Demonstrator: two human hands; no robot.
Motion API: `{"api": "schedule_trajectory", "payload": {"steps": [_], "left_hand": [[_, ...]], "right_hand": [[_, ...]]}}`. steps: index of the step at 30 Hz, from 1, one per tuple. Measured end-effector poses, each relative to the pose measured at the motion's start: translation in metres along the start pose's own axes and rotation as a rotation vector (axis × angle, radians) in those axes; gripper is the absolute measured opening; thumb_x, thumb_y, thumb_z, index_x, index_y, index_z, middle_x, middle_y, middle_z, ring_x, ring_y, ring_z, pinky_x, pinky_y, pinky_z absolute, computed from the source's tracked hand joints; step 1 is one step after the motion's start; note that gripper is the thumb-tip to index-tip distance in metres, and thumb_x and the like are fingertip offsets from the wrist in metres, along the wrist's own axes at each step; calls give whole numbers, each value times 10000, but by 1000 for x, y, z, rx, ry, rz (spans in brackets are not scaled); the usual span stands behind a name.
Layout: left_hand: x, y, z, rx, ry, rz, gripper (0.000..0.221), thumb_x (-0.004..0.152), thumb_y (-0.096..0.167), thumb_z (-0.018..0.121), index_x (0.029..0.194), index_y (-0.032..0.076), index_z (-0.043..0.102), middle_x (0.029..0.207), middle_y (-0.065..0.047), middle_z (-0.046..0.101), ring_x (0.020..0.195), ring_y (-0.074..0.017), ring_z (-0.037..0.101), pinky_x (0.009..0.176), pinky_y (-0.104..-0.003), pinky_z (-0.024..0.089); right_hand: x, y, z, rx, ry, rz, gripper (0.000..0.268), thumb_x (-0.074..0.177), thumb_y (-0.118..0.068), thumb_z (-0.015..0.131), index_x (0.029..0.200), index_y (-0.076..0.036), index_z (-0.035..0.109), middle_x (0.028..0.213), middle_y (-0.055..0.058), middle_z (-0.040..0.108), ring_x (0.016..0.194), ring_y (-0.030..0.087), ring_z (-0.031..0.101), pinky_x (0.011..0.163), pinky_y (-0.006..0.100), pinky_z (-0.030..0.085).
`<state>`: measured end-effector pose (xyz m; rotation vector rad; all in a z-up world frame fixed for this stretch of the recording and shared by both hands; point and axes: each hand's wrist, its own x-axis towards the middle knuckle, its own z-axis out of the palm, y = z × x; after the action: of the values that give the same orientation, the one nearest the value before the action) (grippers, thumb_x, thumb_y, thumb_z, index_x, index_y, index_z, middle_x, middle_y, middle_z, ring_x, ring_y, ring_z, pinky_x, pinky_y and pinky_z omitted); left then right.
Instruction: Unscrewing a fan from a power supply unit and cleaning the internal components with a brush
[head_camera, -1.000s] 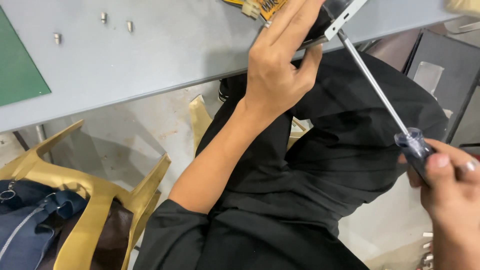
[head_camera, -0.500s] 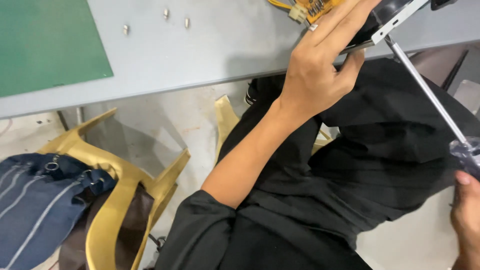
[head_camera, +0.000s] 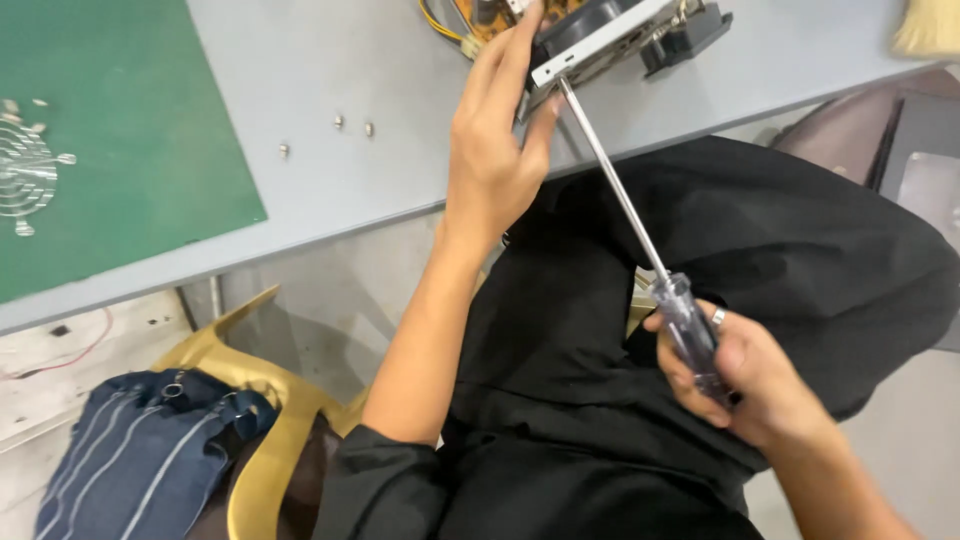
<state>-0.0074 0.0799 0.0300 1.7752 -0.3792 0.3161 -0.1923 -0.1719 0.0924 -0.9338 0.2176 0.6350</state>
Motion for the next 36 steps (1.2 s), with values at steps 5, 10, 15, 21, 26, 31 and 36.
{"api": "schedule_trajectory", "payload": {"steps": [5, 10, 15, 21, 26, 31, 36], "left_hand": [[-20, 19, -46, 603, 152, 136, 384, 1072, 322, 647, 1372, 85, 612, 1342, -132, 603, 1245, -330, 595, 1133, -491, 405], [-55, 10, -99, 952, 255, 70, 290, 1018, 203, 723, 1263, 49, 711, 1119, -145, 608, 1018, -348, 521, 934, -468, 442], [-59, 0, -109, 923, 275, 82, 279, 978, 156, 776, 1219, 22, 732, 1027, -122, 586, 898, -340, 519, 844, -457, 442], [-44, -6, -100, 991, 242, 4, 199, 993, 230, 732, 1140, 106, 784, 978, -109, 588, 816, -359, 545, 715, -479, 471], [-39, 47, -100, 615, 68, -128, 119, 1061, 73, 573, 1057, 47, 689, 1028, -99, 657, 953, -278, 630, 866, -372, 463], [-57, 77, -64, -89, -167, -314, 159, 1016, 120, 632, 1062, 3, 730, 949, -112, 718, 734, -186, 707, 753, -288, 631], [-66, 57, -36, -437, -197, -384, 215, 932, 151, 747, 1053, -27, 750, 1036, -155, 685, 875, -233, 694, 748, -273, 586]], "right_hand": [[-23, 39, -4, -535, 299, -268, 567, 942, -311, 646, 1331, 89, 551, 724, 125, 601, 378, 89, 461, 394, 191, 380], [-58, 74, -38, -640, 492, -390, 484, 946, -238, 631, 1307, 78, 572, 711, 114, 585, 413, 114, 461, 406, 216, 405], [-64, 85, -41, -698, 610, -456, 452, 960, -148, 624, 1331, 103, 563, 717, 108, 569, 465, 114, 452, 455, 206, 399], [-77, 95, -49, -1210, 760, -357, 446, 873, -341, 732, 1240, -87, 730, 1102, 28, 771, 959, 110, 700, 907, 240, 491], [-68, 85, -40, -1155, 629, -504, 513, 757, -252, 840, 1227, -81, 728, 1173, 61, 788, 1017, 119, 761, 971, 228, 543], [-70, 66, -41, -1210, 599, -709, 516, 749, -198, 882, 1193, -32, 678, 1120, 74, 763, 919, 127, 764, 891, 228, 617], [-66, 45, -32, -1294, 508, -811, 429, 755, -201, 869, 1103, -1, 717, 1026, 130, 774, 827, 187, 772, 777, 261, 614]]}}
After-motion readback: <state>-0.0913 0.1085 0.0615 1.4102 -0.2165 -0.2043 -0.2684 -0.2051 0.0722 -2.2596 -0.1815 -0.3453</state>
